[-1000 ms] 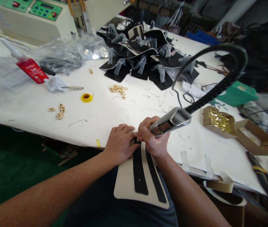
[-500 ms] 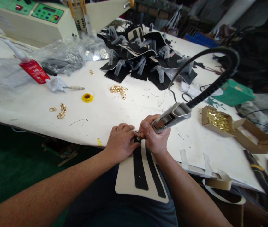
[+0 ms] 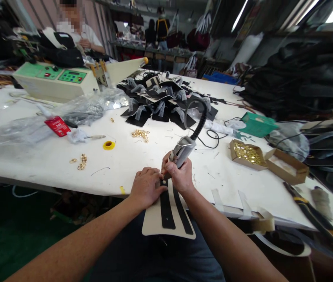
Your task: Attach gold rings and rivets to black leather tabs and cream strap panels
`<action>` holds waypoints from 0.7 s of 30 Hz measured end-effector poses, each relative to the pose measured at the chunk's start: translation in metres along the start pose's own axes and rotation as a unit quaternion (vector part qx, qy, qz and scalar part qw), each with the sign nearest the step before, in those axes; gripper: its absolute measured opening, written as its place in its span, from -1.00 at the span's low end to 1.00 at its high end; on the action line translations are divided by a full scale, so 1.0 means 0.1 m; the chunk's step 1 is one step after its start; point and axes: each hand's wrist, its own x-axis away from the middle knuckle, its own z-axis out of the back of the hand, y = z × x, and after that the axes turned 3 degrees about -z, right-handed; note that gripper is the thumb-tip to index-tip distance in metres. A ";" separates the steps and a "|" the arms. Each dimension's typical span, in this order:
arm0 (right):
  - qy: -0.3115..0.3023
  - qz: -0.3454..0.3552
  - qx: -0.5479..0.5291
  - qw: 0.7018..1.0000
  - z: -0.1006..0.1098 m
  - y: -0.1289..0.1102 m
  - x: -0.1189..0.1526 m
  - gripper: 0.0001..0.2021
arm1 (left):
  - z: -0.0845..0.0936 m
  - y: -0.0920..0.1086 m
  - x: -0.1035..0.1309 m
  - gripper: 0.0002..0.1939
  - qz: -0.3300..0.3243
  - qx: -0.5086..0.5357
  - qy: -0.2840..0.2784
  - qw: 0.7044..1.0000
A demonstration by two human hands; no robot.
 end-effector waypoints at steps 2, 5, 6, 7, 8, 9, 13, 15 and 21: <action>0.035 0.007 0.053 0.998 0.07 -0.16 -0.06 -0.37 | 0.01 0.02 -0.01 -0.64 0.007 0.009 0.001 1.000; 0.041 -0.002 0.247 0.968 0.29 -0.35 -0.16 -0.44 | 0.04 0.04 -0.05 -0.45 0.026 0.026 -0.004 0.999; 0.029 -0.007 0.329 0.944 0.38 -0.36 -0.19 -0.48 | 0.05 0.05 -0.08 -0.39 0.034 0.036 -0.008 0.999; 0.014 -0.014 0.410 0.912 0.48 -0.35 -0.20 -0.54 | 0.07 0.05 -0.11 -0.33 0.043 0.047 -0.015 0.998; -0.003 -0.025 0.478 0.878 0.59 -0.30 -0.21 -0.59 | 0.09 0.05 -0.13 -0.30 0.052 0.062 -0.022 0.996; -0.018 -0.040 0.530 0.847 0.68 -0.23 -0.20 -0.64 | 0.10 0.05 -0.16 -0.27 0.061 0.079 -0.031 0.995; -0.036 -0.068 0.596 0.799 0.98 0.14 -0.14 -0.69 | 0.19 0.04 -0.18 -0.29 0.109 0.161 -0.063 0.979; -0.026 -0.068 0.599 0.797 1.05 0.26 -0.10 -0.67 | 0.24 0.05 -0.13 -0.37 0.132 0.206 -0.082 0.966; 0.028 -0.001 0.573 0.819 1.03 0.12 0.21 -0.55 | 0.37 0.07 0.23 -0.78 0.187 0.331 -0.093 0.920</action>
